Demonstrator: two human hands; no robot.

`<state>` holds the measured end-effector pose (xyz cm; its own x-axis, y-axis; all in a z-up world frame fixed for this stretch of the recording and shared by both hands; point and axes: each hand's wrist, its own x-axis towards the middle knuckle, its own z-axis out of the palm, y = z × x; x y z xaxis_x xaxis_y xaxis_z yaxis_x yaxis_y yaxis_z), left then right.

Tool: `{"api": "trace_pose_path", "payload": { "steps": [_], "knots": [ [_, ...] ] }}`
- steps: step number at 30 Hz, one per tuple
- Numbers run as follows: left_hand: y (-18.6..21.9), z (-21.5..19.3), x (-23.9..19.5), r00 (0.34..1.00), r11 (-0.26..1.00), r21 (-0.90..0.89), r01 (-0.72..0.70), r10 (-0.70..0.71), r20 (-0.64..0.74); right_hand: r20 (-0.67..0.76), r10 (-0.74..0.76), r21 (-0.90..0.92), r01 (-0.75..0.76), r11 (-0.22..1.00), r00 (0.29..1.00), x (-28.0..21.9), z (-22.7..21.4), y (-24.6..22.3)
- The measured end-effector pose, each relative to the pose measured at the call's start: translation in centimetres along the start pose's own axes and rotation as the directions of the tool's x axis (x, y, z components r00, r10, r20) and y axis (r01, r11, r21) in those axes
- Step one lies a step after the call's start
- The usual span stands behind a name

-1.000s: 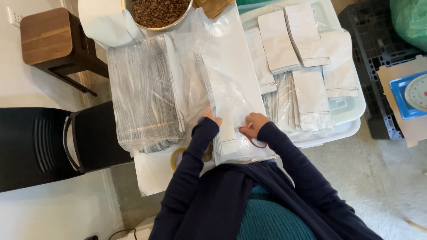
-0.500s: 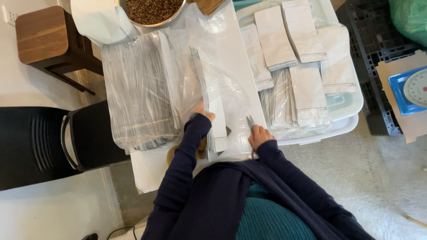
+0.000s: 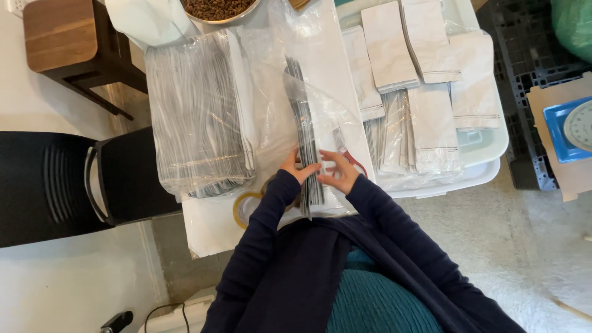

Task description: Sort and bundle white coffee bags using tape on a work table

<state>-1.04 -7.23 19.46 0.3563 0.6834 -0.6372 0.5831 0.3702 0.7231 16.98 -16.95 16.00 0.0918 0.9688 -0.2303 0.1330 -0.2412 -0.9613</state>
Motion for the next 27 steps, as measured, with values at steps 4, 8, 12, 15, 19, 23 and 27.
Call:
{"api": "trace_pose_path", "payload": {
  "steps": [4,8,12,15,19,23,27],
  "knots": [
    [1.2,0.2,-1.3,1.000,0.999,-0.035,-0.028,0.028,-0.001,0.160,0.000,0.173,-0.028,0.984,0.987,-0.6,-0.8,-0.3],
    [0.8,-0.5,-1.8,0.998,0.989,-0.139,-0.052,0.055,0.015,0.226,0.141,0.181,-0.184,0.966,0.964,-1.6,-0.9,-2.2],
    [0.1,-0.9,-1.4,0.994,0.973,-0.210,-0.098,0.104,0.019,0.204,0.160,0.163,-0.195,0.967,0.966,-2.0,-0.3,-3.1],
    [1.6,-0.7,-3.0,0.995,0.971,-0.223,-0.091,0.098,0.019,0.196,0.136,0.165,-0.170,0.972,0.971,-1.9,0.0,-2.6],
    [0.8,-1.0,-2.5,0.993,0.961,-0.255,-0.108,0.119,0.025,0.198,0.074,0.183,-0.111,0.977,0.977,-1.2,-0.9,-2.1],
    [0.0,-0.8,-1.9,0.993,0.967,-0.230,-0.112,0.118,0.013,0.202,0.071,0.243,-0.120,0.963,0.977,-1.7,-1.1,-1.8],
    [1.2,-0.9,-2.9,0.993,0.970,-0.218,-0.108,0.114,0.015,0.194,0.103,0.291,-0.157,0.944,0.976,-1.8,-1.0,-0.3]
  ]
}}
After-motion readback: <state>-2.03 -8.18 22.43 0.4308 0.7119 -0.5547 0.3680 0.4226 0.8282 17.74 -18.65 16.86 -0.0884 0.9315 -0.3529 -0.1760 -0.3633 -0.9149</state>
